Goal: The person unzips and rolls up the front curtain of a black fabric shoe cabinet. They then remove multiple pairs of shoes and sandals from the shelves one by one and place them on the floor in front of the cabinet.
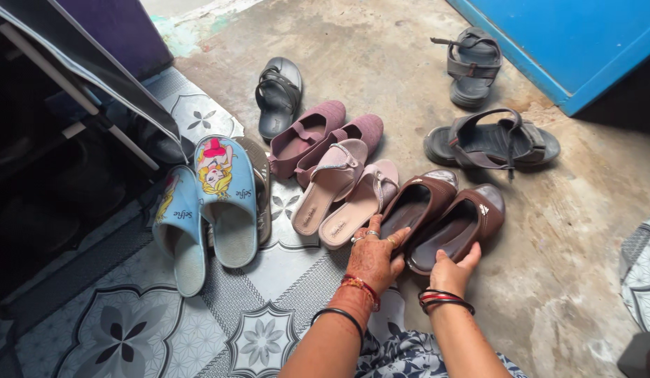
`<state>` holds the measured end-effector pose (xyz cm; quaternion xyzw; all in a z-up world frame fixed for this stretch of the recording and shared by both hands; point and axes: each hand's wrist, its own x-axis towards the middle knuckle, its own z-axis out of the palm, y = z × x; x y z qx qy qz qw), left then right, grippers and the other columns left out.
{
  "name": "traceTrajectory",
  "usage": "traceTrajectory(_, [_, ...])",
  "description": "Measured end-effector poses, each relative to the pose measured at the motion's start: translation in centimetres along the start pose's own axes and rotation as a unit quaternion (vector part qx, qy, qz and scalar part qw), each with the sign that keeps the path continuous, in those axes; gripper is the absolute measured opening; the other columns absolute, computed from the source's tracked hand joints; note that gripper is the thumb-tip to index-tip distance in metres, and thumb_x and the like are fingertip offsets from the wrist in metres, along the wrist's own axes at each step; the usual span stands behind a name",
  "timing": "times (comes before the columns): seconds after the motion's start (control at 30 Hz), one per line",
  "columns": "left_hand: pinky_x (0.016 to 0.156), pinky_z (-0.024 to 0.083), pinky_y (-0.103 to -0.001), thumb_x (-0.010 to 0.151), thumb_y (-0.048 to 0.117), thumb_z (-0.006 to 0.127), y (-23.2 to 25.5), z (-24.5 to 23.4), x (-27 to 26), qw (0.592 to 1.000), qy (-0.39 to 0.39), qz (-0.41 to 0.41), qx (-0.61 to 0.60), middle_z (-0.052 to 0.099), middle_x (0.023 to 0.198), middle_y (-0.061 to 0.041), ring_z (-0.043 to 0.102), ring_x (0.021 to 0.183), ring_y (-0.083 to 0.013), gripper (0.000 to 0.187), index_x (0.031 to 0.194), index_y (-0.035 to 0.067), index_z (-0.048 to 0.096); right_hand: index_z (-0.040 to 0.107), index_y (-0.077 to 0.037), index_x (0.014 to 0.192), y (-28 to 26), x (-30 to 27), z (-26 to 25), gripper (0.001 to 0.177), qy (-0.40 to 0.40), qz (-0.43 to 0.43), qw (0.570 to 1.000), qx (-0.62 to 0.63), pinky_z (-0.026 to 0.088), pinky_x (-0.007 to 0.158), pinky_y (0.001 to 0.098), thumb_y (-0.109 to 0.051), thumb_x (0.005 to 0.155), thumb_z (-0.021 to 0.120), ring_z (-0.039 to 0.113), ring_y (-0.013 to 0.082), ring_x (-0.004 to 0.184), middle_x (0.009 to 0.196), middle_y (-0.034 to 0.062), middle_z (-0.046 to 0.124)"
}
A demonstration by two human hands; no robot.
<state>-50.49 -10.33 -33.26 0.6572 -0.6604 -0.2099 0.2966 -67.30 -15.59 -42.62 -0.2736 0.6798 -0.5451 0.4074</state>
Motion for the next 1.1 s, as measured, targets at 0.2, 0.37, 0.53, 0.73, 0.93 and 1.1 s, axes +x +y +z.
traceTrajectory(0.2, [0.108, 0.039, -0.055, 0.081, 0.032, 0.077, -1.1, -2.4, 0.5, 0.997, -0.049, 0.050, 0.017, 0.040, 0.154, -0.030, 0.044, 0.133, -0.0517, 0.065, 0.142, 0.021, 0.059, 0.019, -0.009, 0.162, -4.9, -3.2, 1.4, 0.089, 0.032, -0.275, 0.899, -0.339, 0.014, 0.116, 0.0623, -0.011, 0.088, 0.068, 0.017, 0.0442, 0.153, 0.168, 0.0238, 0.022])
traceTrajectory(0.37, [0.110, 0.041, -0.056, 0.084, 0.024, 0.070, -3.2, -6.2, 0.9, 0.972, 0.144, 0.123, 0.138, 0.052, 0.150, -0.022, 0.052, 0.135, -0.0420, 0.052, 0.135, 0.015, 0.063, 0.036, -0.020, 0.161, -7.3, -9.3, 5.9, 0.076, -0.153, -0.458, 0.777, -0.405, 0.014, 0.120, 0.0652, -0.022, 0.091, 0.066, 0.018, 0.0441, 0.156, 0.168, 0.0183, 0.028])
traceTrajectory(0.53, [0.097, 0.044, -0.059, 0.084, 0.014, 0.065, -9.1, -9.3, 3.0, 0.985, 0.137, -0.101, 0.034, 0.053, 0.144, -0.022, 0.053, 0.124, -0.0458, 0.059, 0.143, 0.012, 0.058, 0.042, -0.027, 0.149, -8.6, -12.8, 8.6, 0.080, -0.285, -0.534, 0.688, -0.401, 0.015, 0.111, 0.0687, -0.039, 0.076, 0.073, 0.020, 0.0479, 0.146, 0.157, 0.0215, 0.032])
traceTrajectory(0.73, [0.100, 0.049, -0.050, 0.090, 0.011, 0.062, -12.5, -9.8, 4.9, 0.998, 0.066, -0.018, 0.006, 0.061, 0.139, -0.020, 0.063, 0.114, -0.0447, 0.043, 0.132, 0.020, 0.066, 0.046, -0.029, 0.149, -8.5, -14.2, 9.9, 0.071, -0.249, -0.489, 0.698, -0.460, 0.021, 0.113, 0.0677, -0.042, 0.083, 0.071, 0.027, 0.0447, 0.148, 0.158, 0.0165, 0.037])
traceTrajectory(0.93, [0.104, 0.049, -0.049, 0.090, 0.019, 0.065, -12.7, -8.8, 7.9, 0.994, -0.091, -0.029, -0.060, 0.069, 0.124, -0.020, 0.065, 0.114, -0.0434, 0.048, 0.138, 0.018, 0.057, 0.046, -0.020, 0.147, -6.9, -13.2, 9.9, 0.074, -0.194, -0.452, 0.728, -0.478, 0.022, 0.109, 0.0756, -0.042, 0.081, 0.072, 0.028, 0.0432, 0.147, 0.157, 0.0156, 0.037])
traceTrajectory(1.1, [0.101, 0.047, -0.051, 0.090, 0.019, 0.061, -11.5, -7.3, 8.3, 0.998, -0.045, -0.026, -0.019, 0.059, 0.140, -0.020, 0.060, 0.118, -0.0448, 0.052, 0.141, 0.018, 0.055, 0.043, -0.015, 0.148, -6.5, -11.6, 10.4, 0.078, -0.224, -0.457, 0.732, -0.453, 0.021, 0.106, 0.0790, -0.037, 0.080, 0.074, 0.029, 0.0400, 0.150, 0.159, 0.0165, 0.037])
